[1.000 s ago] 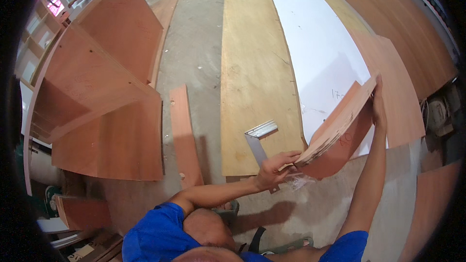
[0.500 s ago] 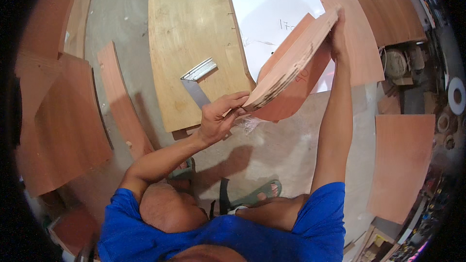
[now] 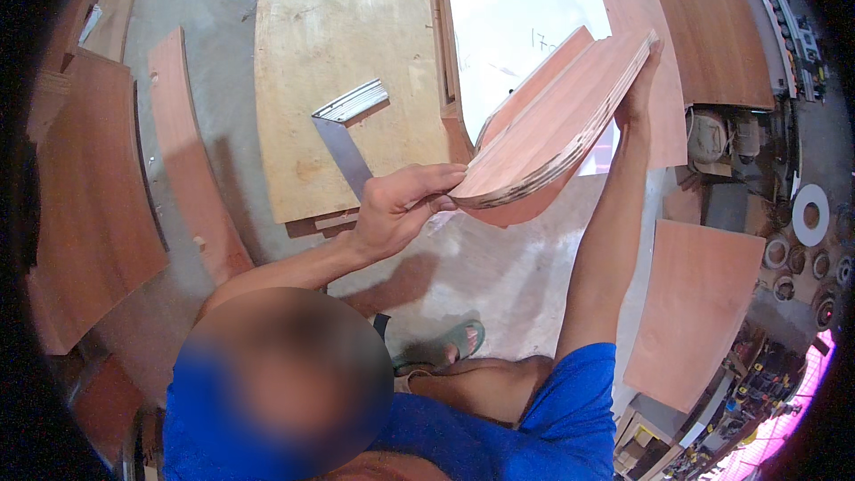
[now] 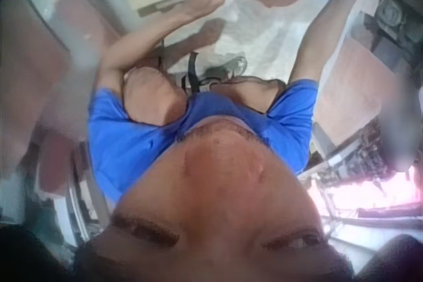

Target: The person repeatedly picks up, aligns, and stacks curved wooden pieces on a workbench. They handle the pieces one at a time, checking edges and orientation, then place them into a growing stack. A coworker is visible nearby but not directly involved in the assembly.

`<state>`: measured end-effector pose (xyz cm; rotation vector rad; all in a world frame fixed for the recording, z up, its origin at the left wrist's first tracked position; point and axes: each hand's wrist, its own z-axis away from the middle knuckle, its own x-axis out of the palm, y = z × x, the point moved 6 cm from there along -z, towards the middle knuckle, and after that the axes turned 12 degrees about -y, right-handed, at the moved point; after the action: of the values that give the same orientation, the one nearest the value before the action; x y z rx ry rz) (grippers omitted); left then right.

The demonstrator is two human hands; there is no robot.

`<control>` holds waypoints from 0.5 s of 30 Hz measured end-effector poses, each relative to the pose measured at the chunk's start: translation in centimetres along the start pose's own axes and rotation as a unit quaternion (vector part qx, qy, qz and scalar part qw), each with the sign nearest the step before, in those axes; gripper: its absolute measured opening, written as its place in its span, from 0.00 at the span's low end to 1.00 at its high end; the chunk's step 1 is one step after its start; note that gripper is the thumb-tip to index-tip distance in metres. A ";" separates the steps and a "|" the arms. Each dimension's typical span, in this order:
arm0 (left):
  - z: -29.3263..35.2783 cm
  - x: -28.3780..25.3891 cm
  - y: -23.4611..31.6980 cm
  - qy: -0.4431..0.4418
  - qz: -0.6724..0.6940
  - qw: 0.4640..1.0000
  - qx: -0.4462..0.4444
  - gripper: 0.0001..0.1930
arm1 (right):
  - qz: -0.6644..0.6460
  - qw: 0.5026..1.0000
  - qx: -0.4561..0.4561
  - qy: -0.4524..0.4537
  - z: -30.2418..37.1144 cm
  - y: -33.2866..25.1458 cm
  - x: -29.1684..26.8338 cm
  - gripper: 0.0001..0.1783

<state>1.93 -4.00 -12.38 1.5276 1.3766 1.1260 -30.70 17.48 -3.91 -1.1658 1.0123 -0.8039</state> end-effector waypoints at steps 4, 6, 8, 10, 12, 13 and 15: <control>-0.2 -0.2 0.5 -0.015 -0.037 0.999 0.009 0.19 | 0.000 1.000 0.005 -0.020 -0.4 0.5 -0.8 0.56; -0.2 -0.1 0.4 -0.014 -0.036 0.999 0.013 0.19 | 0.002 1.000 -0.002 -0.019 -0.2 0.3 -0.6 0.57; -0.2 -0.2 0.5 -0.011 -0.043 0.999 0.018 0.19 | 0.008 1.000 -0.011 -0.016 -0.1 0.2 -0.2 0.57; -0.2 -0.4 0.7 -0.008 -0.059 0.998 0.025 0.19 | 0.018 0.999 -0.024 -0.012 -0.1 0.0 0.2 0.58; -0.2 -0.3 0.6 -0.010 -0.052 0.998 0.022 0.19 | 0.022 1.000 -0.019 -0.011 -0.2 0.2 -0.3 0.59; -0.2 -0.2 0.6 -0.011 -0.049 0.999 0.021 0.19 | 0.024 1.000 -0.016 -0.011 -0.2 0.3 -0.6 0.59; -0.1 -0.2 0.4 -0.006 -0.049 0.998 0.028 0.19 | 0.032 0.999 -0.022 -0.011 0.0 0.2 -0.1 0.59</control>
<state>1.92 -4.28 -12.00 1.4869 1.4700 1.0227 -30.76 17.58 -4.08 -1.1711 1.0479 -0.7208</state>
